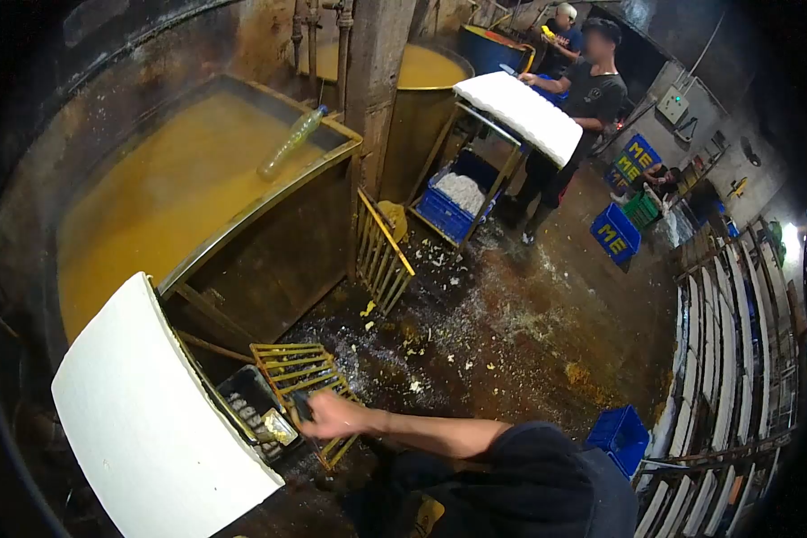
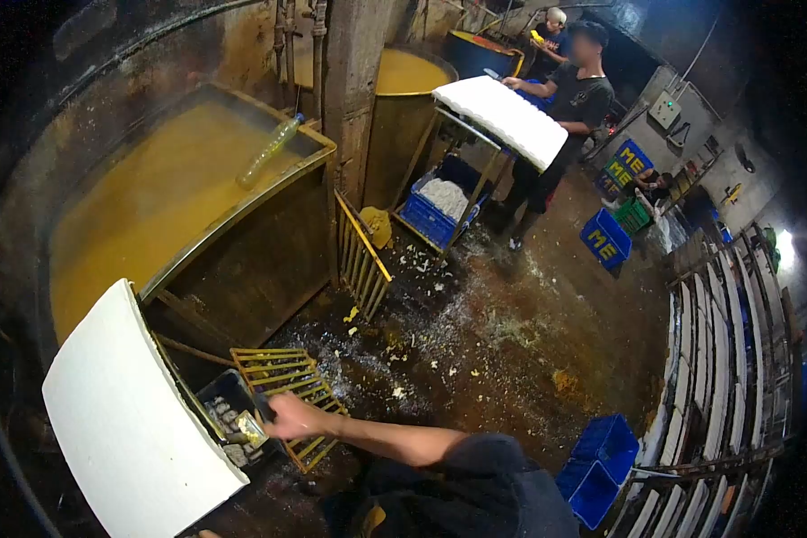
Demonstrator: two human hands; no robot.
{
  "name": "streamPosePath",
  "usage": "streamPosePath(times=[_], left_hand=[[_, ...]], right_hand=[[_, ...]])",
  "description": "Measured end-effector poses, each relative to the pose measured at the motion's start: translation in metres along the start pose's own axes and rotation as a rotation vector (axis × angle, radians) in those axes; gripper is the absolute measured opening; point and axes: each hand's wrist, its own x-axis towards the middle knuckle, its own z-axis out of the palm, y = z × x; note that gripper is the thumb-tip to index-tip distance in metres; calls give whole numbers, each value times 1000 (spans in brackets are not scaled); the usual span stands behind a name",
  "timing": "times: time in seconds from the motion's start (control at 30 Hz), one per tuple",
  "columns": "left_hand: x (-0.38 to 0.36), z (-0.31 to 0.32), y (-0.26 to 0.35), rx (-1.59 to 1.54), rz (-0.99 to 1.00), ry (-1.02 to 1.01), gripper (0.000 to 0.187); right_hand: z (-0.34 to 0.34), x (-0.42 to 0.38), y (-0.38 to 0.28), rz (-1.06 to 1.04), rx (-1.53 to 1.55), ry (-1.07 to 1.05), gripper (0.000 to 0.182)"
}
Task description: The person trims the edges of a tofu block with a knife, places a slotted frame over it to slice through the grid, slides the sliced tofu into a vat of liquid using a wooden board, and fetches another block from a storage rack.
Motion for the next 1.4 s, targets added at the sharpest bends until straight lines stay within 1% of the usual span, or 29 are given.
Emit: streamPosePath(times=[0.03, 0.07, 0.1, 0.17, 0.2, 0.27, 0.3, 0.33, 0.37, 0.4, 0.43, 0.47, 0.5, 0.53, 0.57, 0.6, 0.63, 0.67, 0.7, 0.73, 0.77, 0.83, 0.9, 0.93, 0.97, 1.03, 1.17, 1.2, 1.4], left_hand=[[-12, 0, 25, -168, -103, -199, 49], [-23, -2, 40, -224, -39, -395, 45], [-29, -2, 46, -275, 28, -587, 41], [-48, 3, 19, -448, 114, -833, 28], [-58, 2, -13, -453, 113, -827, 28], [-71, -8, -80, -593, -257, -1209, 23], [-48, -29, -55, -427, -125, -1180, 18], [-47, -34, -62, -385, -32, -1131, 17], [-48, -40, -83, -329, 44, -1077, 17], [-65, -29, -129, -598, -17, -1009, 16], [-42, -47, -122, -317, 166, -1061, 14], [-24, -49, -112, -213, 25, -1114, 11], [-11, -51, -96, -334, 221, -687, 13], [-1, -61, -106, -297, 184, -639, 11], [7, -67, -121, -268, 209, -497, 7], [10, -78, -135, -251, -5, -457, 5], [20, -87, -131, -307, -267, -293, 13], [23, -91, -155, -293, -159, -85, 28], [24, -96, -179, -407, -344, 31, 40], [31, -98, -198, -541, -590, 155, 43], [37, -95, -212, -689, -816, 282, 45], [46, -86, -247, -631, -734, 367, 48], [62, -85, -265, -667, -793, 381, 51], [70, -90, -270, -712, -788, 384, 53], [88, -58, -253, -724, -784, 376, 55], [106, -54, -251, -889, -805, 421, 60], [119, -53, -257, -889, -794, 414, 57], [121, -55, -253, -836, -794, 429, 54], [122, -47, -272, -767, -708, 469, 52]], right_hand=[[-3, -17, 8, 60, 64, -219, 24], [4, -38, 3, -9, 353, -261, 22], [6, -56, -11, -267, 322, -257, 22], [9, -79, -44, 218, 572, -500, 34], [21, -84, -35, 130, 668, -482, 35], [35, -90, -38, 50, 764, -472, 35], [28, -84, -60, 216, 803, -699, 38], [23, -76, -80, 391, 832, -939, 41], [25, -68, -96, 407, 831, -989, 41], [31, -56, -112, 348, 632, -1072, 41], [45, -44, -124, 268, 428, -1176, 42], [64, -36, -130, 267, 161, -1206, 36], [100, -38, -106, 2, -41, -1104, 31], [116, -35, -121, -227, -123, -950, 30], [139, -26, -136, -330, -114, -900, 32], [152, -18, -153, -180, -208, -939, 32], [165, -11, -189, -146, -258, -925, 31], [186, -10, -201, -311, -211, -809, 30], [211, -6, -207, -364, -167, -786, 30], [231, 0, -236, -219, -183, -834, 29], [249, 5, -250, -189, -253, -817, 24], [291, 13, -249, -412, -257, -738, 18], [336, 14, -253, -536, -331, -718, 17], [357, 13, -256, -641, -383, -660, 17], [349, 43, -238, -643, -362, -689, 17], [377, 50, -238, -764, -381, -608, 16], [415, 60, -244, -696, -521, -577, 15], [422, 63, -243, -786, -475, -531, 18], [446, 71, -243, -835, -539, -484, 16]])
